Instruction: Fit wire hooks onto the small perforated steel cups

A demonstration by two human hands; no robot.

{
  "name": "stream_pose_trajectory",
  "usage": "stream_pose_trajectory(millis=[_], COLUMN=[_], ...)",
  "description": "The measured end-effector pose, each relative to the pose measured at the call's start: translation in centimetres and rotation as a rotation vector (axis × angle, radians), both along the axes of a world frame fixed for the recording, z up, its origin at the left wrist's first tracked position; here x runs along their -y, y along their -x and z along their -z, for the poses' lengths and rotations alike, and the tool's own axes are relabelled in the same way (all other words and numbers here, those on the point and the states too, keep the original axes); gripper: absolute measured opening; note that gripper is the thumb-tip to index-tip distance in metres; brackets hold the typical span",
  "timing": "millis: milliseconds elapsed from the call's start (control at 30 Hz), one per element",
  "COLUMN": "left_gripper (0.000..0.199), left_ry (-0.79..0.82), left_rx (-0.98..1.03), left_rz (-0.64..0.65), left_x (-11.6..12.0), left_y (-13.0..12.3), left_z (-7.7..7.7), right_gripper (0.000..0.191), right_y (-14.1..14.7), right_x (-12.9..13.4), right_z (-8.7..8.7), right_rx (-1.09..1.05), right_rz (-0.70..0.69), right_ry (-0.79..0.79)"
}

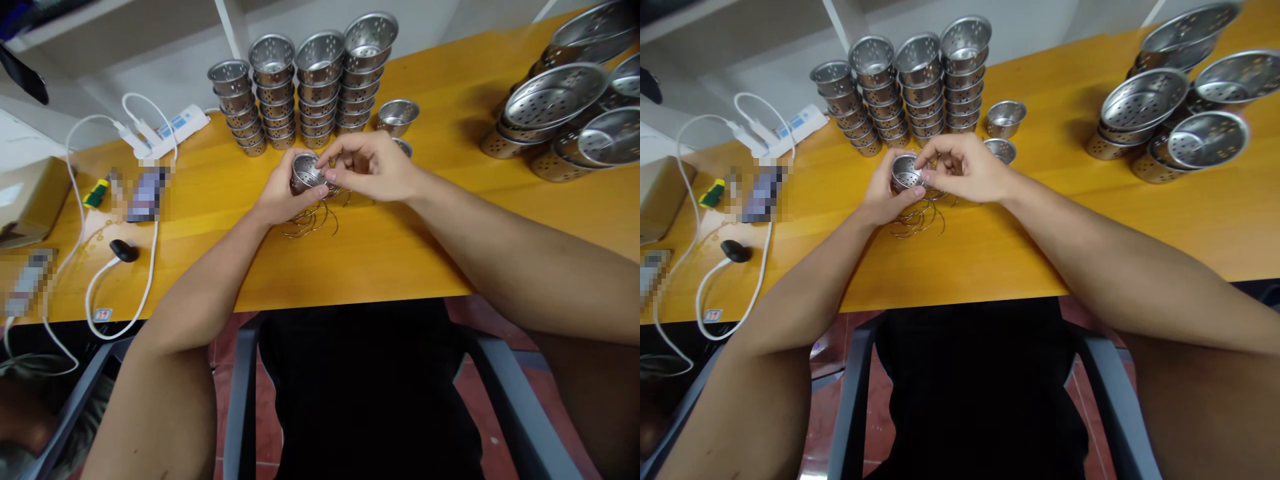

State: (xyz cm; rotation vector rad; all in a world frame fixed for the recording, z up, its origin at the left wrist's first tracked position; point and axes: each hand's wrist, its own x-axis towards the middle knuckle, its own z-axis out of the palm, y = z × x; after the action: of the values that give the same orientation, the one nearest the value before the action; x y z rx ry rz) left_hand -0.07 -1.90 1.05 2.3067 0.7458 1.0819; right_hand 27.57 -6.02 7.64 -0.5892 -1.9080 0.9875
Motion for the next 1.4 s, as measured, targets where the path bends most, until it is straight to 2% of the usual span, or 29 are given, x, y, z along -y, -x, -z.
stream_pose_trajectory(millis=[200, 500, 733, 1167, 1400], left_gripper=[0.094, 0.090, 0.101, 0.101, 0.101], left_ry=[0.002, 0.025, -0.016, -0.026, 0.007], left_rx=[0.012, 0.001, 0.002, 0.000, -0.002], left_rz=[0.057, 0.082, 0.046, -0.008, -0.054], left_x=[-0.1, -0.2, -0.2, -0.3, 0.3], left_y=[0.2, 0.3, 0.1, -0.3, -0.6], left_z=[-0.1, -0.4, -0.3, -0.1, -0.7], right_gripper=[0.061, 0.069, 0.072, 0.078, 0.077], right_y=[-0.2, 1.0, 1.6, 1.8, 1.9], right_x=[-0.3, -0.1, -0.2, -0.6, -0.6], right_z=[0.2, 0.7, 1.2, 1.6, 1.7], right_rx=[0.001, -0.054, -0.071, -0.084, -0.069], right_rz=[-0.072, -0.007, 0.006, 0.044, 0.074], right_ry=[0.032, 0.052, 0.064, 0.091, 0.094])
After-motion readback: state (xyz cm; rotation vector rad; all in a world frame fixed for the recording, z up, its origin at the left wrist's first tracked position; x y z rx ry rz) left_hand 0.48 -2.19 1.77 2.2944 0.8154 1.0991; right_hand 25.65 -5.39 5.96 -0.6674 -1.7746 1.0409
